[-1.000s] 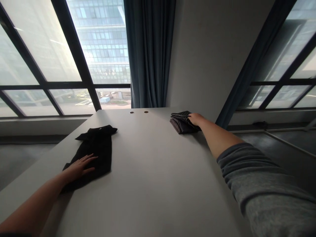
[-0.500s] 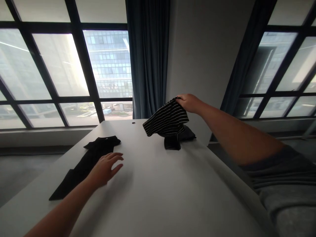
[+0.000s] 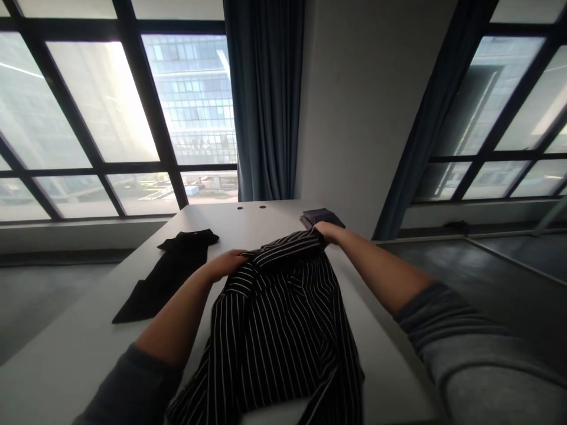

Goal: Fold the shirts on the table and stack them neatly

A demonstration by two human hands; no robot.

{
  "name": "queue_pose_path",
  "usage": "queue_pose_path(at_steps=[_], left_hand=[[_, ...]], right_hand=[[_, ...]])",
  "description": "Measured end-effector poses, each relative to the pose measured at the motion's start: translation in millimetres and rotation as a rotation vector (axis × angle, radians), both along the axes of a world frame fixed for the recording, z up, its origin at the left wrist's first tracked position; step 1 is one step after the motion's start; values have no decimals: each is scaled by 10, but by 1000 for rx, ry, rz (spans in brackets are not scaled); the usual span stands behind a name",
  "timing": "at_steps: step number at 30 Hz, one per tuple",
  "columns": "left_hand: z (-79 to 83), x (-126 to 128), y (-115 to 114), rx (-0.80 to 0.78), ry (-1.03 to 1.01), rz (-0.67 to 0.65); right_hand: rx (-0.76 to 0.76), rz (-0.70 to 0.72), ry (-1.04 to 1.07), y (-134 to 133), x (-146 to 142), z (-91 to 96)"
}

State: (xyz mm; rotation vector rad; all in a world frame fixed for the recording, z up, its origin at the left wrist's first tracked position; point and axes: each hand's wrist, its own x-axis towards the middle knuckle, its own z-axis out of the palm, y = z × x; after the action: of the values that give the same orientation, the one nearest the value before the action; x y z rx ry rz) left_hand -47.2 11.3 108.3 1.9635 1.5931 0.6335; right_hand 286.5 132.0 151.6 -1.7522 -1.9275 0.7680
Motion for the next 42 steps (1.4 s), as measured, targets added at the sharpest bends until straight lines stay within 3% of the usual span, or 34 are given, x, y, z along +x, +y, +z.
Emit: queue_pose_path(at_steps=[3, 6, 8, 10, 12, 15, 17, 20, 23, 25, 27, 29, 32, 35, 38, 42], left_hand=[[-425, 43, 96, -153, 276, 200], [-708, 250, 51, -15, 392, 327], [-821, 418, -8, 166, 419, 172], [-909, 541, -48, 285, 412, -137], [-999, 579, -42, 304, 401, -317], [-1132, 504, 60, 260, 426, -210], [-1174, 426, 155, 205, 420, -107], [-1132, 342, 264, 133, 263, 44], [-1038, 308, 295, -41, 1, 25], [-1002, 318, 272, -115, 10, 31], [-994, 361, 224, 6, 151, 149], [-1003, 430, 161, 225, 272, 159], [-1037, 535, 87, 363, 342, -85], [-1119, 591, 84, 323, 392, -132], [-1221, 600, 139, 282, 375, -95], [-1258, 578, 182, 212, 86, -85]], right_hand=[[73, -33, -25, -157, -102, -571], [195, 82, 21, -412, -252, -950], [204, 412, 57, -558, -343, -1144], [191, 789, 35, -627, -398, -1311], [237, 941, -45, -606, -408, -1452], [353, 794, -176, -477, -362, -1574], [351, 702, -232, -391, -321, -1568], [297, 635, -175, -296, -275, -1435], [176, 548, 5, -226, -251, -1280], [111, 455, 29, -206, -258, -1241], [203, 389, -25, -228, -294, -1257], [426, 427, -51, -292, -356, -1300], [647, 621, -5, -408, -472, -1382], [620, 737, -55, -465, -585, -1517], [579, 733, -169, -459, -668, -1683], [630, 663, -107, -456, -694, -1768]])
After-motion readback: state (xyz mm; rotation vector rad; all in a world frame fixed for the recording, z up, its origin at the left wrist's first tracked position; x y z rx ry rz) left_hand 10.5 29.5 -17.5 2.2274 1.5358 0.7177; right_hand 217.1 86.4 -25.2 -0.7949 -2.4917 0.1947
